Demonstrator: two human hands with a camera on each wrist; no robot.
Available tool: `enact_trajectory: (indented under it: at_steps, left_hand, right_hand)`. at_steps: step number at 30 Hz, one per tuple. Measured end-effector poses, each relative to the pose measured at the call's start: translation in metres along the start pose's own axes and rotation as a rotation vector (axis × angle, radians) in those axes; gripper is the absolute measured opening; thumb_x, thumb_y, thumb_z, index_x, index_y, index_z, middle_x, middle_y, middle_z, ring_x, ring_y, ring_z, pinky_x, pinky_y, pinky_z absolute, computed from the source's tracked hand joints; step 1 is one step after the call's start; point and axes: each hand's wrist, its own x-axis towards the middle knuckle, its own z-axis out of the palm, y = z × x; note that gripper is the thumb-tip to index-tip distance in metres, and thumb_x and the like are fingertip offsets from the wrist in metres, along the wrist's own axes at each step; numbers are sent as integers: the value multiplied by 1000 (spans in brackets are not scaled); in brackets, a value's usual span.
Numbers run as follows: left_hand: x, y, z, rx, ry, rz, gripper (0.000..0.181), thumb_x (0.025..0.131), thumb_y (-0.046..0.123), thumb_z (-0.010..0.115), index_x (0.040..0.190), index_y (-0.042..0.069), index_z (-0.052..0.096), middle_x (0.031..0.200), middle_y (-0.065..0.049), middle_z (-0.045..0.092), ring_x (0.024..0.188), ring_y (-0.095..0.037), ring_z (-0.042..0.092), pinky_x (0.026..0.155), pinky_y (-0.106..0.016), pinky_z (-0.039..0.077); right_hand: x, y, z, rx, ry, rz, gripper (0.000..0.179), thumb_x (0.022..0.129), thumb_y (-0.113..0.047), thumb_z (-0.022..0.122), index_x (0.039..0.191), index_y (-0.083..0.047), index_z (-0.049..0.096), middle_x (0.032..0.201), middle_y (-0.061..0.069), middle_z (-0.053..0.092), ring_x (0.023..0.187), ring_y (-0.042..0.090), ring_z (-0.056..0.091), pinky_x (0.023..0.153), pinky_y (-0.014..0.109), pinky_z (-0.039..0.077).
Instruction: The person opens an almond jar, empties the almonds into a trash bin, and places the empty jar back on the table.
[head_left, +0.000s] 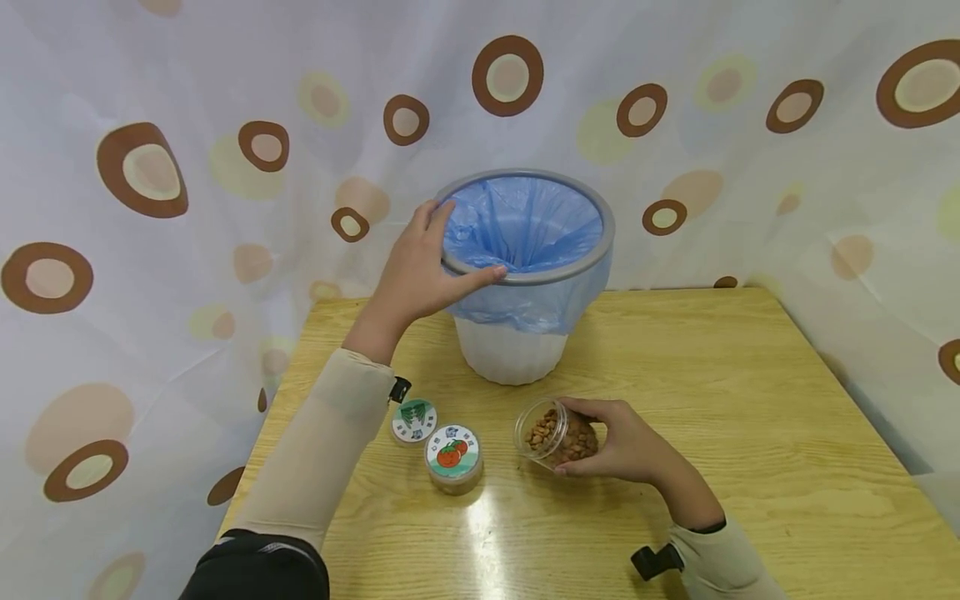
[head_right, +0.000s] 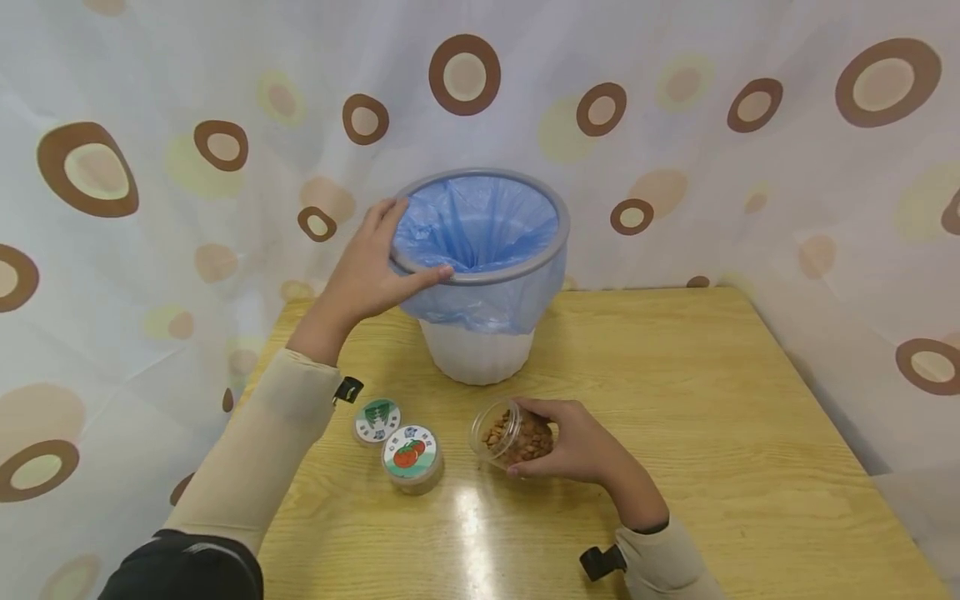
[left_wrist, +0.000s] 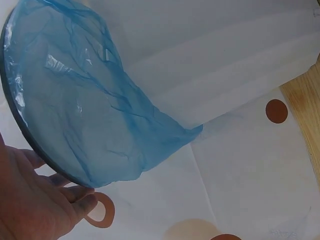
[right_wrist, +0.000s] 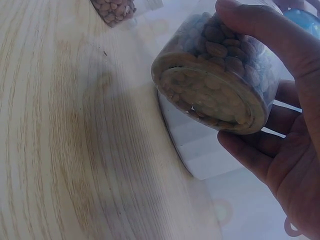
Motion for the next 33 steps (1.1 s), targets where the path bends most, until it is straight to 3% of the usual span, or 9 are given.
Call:
enact_trajectory:
  at_steps: [8, 13, 16, 20, 33]
  left_hand:
    - [24, 12, 0, 77, -49, -1, 122, 81, 88, 65, 171, 18, 23, 178, -5, 18, 163, -31, 24, 130, -57, 27]
    - [34, 15, 1, 130, -117, 13, 125, 78, 92, 62, 172, 19, 21, 180, -5, 11, 167, -31, 10, 135, -54, 12]
    - [35, 16, 1, 179, -151, 13, 129, 77, 93, 61, 172, 20, 16, 181, -6, 6, 168, -33, 2, 136, -53, 4]
    - [35, 16, 2, 243, -178, 27, 130, 76, 93, 61, 173, 21, 14, 181, -10, 4, 167, -37, 1, 135, -54, 3]
    - [37, 19, 6, 283, -233, 27, 128, 77, 95, 58, 173, 24, 10, 180, -12, 5, 168, -34, 1, 135, -54, 2]
  right_hand:
    - [0, 1, 1, 9, -1, 0, 93, 74, -47, 98, 149, -6, 62, 140, 5, 71, 121, 22, 72, 100, 50, 60]
    - [1, 1, 1, 17, 4, 1, 92, 73, -46, 98, 149, -8, 62, 139, 4, 71, 121, 22, 72, 100, 49, 60]
    - [1, 1, 0, 14, 6, 1, 92, 74, -46, 98, 148, -7, 62, 139, 5, 71, 121, 23, 72, 99, 50, 60]
    - [0, 1, -1, 21, 6, 4, 92, 74, -45, 98, 149, -6, 62, 140, 6, 71, 121, 24, 72, 99, 51, 60]
    - [-3, 1, -11, 10, 59, -33, 89, 74, -39, 99, 149, -7, 62, 138, 6, 72, 119, 23, 73, 99, 50, 61]
